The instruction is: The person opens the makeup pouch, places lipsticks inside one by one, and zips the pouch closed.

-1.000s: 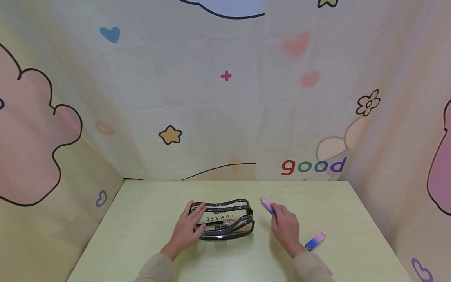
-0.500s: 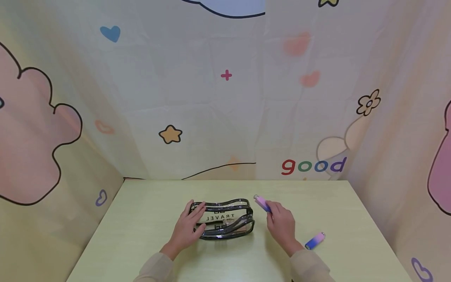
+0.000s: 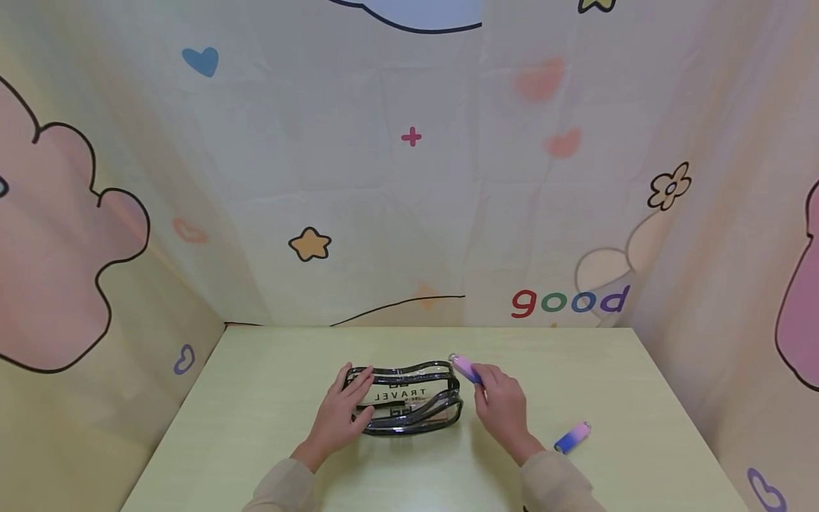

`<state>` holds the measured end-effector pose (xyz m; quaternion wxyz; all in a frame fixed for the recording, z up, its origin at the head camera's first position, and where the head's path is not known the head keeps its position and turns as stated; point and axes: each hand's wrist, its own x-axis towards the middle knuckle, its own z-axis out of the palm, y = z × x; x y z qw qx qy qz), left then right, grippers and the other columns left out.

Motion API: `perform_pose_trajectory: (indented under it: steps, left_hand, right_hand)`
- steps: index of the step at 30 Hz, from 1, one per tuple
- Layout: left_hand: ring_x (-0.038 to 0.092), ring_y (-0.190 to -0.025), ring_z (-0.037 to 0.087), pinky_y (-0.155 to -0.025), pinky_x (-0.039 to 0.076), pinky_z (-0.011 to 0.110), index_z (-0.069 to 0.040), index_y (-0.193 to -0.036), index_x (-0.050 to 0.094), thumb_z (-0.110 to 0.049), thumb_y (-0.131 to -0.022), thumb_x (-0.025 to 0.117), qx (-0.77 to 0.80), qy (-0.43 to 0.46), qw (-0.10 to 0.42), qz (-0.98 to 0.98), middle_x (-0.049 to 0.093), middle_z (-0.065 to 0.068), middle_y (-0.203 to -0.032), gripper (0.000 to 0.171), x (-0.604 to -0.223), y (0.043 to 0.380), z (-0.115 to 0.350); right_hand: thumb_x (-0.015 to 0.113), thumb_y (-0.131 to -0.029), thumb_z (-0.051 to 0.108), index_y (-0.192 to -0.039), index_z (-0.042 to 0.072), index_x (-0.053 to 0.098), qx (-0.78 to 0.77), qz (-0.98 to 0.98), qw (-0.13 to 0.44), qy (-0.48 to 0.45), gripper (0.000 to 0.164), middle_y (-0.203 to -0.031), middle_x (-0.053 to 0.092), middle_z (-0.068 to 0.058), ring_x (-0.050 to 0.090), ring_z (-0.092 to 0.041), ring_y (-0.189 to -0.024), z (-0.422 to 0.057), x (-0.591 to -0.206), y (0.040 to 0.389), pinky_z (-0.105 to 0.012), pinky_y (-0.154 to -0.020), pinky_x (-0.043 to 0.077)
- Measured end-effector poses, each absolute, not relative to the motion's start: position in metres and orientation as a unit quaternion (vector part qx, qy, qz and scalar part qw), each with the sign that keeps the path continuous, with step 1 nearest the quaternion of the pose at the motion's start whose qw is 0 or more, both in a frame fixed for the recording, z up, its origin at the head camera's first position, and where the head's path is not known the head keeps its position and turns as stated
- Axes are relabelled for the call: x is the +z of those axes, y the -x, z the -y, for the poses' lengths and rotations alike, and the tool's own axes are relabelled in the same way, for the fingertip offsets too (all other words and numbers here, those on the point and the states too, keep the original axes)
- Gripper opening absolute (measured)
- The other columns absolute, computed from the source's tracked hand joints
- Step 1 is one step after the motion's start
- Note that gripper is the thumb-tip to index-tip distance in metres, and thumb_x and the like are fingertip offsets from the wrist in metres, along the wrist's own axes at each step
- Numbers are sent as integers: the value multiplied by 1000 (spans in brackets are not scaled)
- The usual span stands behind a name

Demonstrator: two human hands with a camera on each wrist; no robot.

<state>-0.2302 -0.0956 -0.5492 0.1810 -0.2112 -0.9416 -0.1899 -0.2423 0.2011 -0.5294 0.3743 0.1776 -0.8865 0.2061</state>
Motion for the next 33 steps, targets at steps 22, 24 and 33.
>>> perform_pose_trajectory:
  steps: [22, 24, 33]
  left_hand:
    - [26, -132, 31, -99, 33, 46, -15, -130, 46, -35, -84, 49, -190, 216, 196, 937, 39, -9, -138, 50, -549, 230, 96]
    - [26, -132, 31, -99, 32, 46, -15, -130, 46, -35, -84, 48, -188, 215, 194, 938, 38, -9, -139, 50, -549, 230, 96]
    - [25, -132, 30, -99, 32, 46, -15, -130, 46, -36, -84, 48, -188, 213, 190, 940, 38, -9, -139, 50, -549, 231, 95]
  right_hand:
    - [65, -66, 3, -95, 6, 64, 205, 862, 399, -237, 29, -88, 64, -6, 61, -23, -73, -179, -520, 245, -35, -60, 49]
    - [65, -66, 4, -95, 7, 64, 204, 862, 397, -239, 30, -88, 64, -6, 61, -23, -73, -177, -519, 245, -35, -61, 49]
    - [67, -65, 4, -96, 8, 64, 189, 867, 382, -257, 31, -89, 64, -5, 61, -21, -75, -166, -519, 244, -34, -63, 50]
